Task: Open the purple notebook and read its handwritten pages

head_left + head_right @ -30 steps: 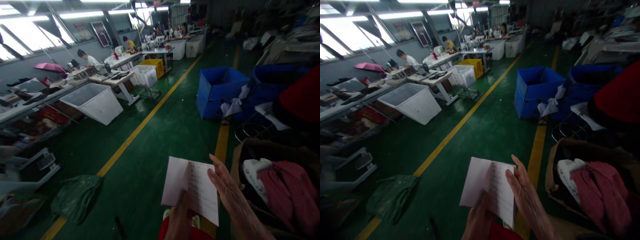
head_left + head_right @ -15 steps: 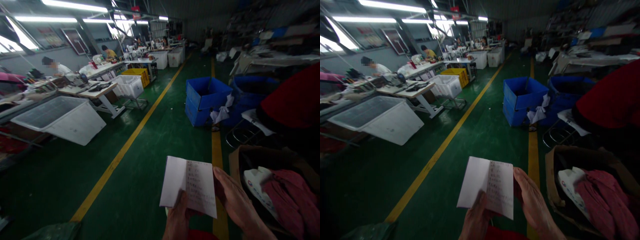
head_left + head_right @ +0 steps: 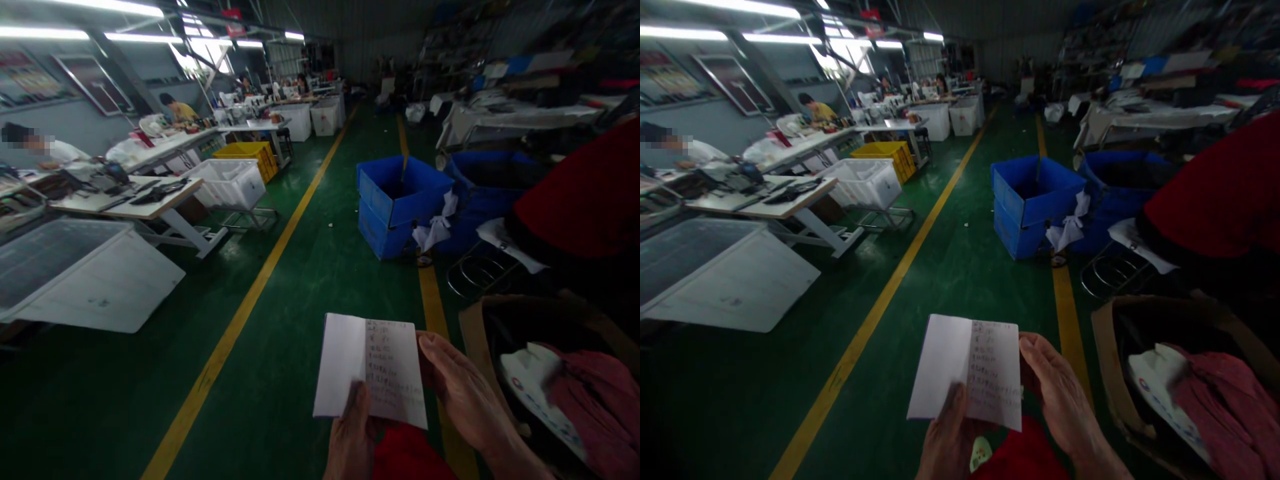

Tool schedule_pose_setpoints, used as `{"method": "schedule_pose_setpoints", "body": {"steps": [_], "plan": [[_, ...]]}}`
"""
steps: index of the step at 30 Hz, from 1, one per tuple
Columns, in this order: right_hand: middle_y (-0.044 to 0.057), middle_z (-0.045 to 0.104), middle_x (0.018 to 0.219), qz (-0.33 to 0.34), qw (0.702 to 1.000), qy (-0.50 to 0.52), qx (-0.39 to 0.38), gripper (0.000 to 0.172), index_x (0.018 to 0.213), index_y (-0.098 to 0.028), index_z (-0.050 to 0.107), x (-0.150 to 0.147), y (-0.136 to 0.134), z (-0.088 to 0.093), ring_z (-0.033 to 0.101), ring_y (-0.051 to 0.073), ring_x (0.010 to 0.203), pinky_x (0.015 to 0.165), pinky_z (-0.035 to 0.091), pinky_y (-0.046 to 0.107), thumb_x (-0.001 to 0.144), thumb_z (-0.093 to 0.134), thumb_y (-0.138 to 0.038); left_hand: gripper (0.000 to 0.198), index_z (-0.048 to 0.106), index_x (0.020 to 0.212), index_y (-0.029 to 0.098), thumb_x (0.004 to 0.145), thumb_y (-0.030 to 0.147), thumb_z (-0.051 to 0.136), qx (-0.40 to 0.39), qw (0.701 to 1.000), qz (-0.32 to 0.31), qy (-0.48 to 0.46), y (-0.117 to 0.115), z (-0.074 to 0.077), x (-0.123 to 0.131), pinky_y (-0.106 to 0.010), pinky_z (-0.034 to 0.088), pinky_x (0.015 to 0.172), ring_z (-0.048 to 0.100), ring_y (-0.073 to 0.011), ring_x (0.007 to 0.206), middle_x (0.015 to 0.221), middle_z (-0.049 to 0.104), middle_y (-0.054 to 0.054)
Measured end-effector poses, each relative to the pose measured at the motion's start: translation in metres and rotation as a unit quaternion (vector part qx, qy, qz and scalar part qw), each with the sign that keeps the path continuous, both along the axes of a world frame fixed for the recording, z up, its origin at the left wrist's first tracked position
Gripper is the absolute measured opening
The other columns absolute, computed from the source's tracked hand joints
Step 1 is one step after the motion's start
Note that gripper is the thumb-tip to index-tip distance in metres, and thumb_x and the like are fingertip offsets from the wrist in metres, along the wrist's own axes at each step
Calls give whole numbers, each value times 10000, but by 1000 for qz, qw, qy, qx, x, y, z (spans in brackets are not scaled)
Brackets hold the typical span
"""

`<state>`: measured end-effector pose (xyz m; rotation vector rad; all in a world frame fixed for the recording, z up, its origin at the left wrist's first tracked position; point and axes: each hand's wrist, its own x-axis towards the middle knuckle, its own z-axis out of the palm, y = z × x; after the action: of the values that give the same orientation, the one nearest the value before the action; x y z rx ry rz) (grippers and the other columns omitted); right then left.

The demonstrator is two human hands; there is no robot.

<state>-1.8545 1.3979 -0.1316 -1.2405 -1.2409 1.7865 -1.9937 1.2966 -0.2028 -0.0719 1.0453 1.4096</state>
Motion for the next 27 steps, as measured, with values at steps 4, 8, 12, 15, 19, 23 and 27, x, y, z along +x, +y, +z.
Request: {"method": "schedule_pose_setpoints", "body": {"steps": [4,8,12,15,19,23,27], "plan": [[71,688,1167,-10,1000,-9,10,416,1163,-253,690,-13,69,-3,635,290,1090,770,575,361,965,508,-570,528,684,1109,146,787,560,742,35,999,8,7,67,12,-11,-357,536,812,654,-269,974,1048,713,-134],[74,691,1160,23,1000,-1,6,437,1194,-256,674,-28,151,1,649,287,1038,758,564,372,979,466,-575,500,704,1048,129,774,544,760,32,999,39,15,143,29,-19,-324,527,721,648,-210,801,949,714,-112],[66,699,1139,38,998,43,-29,420,1162,-257,685,-44,226,4,659,267,977,759,549,358,974,482,-573,475,700,966,133,770,562,754,19,998,53,38,210,38,-28,-293,489,615,623,-195,735,867,706,-88],[58,691,1160,46,995,60,-60,398,1155,-256,685,-56,272,2,646,258,994,783,535,345,951,543,-566,477,687,1016,152,798,575,720,13,997,60,38,249,38,-37,-293,485,636,638,-209,787,950,716,-98],[47,679,1191,50,991,79,-91,387,1169,-261,676,-76,320,-6,624,254,1035,771,513,316,932,594,-556,435,649,1134,184,874,532,652,28,997,66,24,293,34,-55,-312,498,756,651,-237,947,1096,702,-104],[47,689,1163,45,992,75,-90,381,1157,-250,679,-106,358,-10,621,256,1038,762,505,310,930,606,-546,418,604,1203,207,908,503,619,47,997,62,15,332,30,-84,-326,489,868,620,-248,1080,1206,667,-98],[54,694,1146,33,994,69,-75,388,1146,-236,683,-151,396,-13,621,262,1043,777,507,320,944,580,-551,438,583,1237,219,908,506,617,37,998,50,23,371,18,-131,-319,499,848,623,-242,1060,1214,656,-97]]}}
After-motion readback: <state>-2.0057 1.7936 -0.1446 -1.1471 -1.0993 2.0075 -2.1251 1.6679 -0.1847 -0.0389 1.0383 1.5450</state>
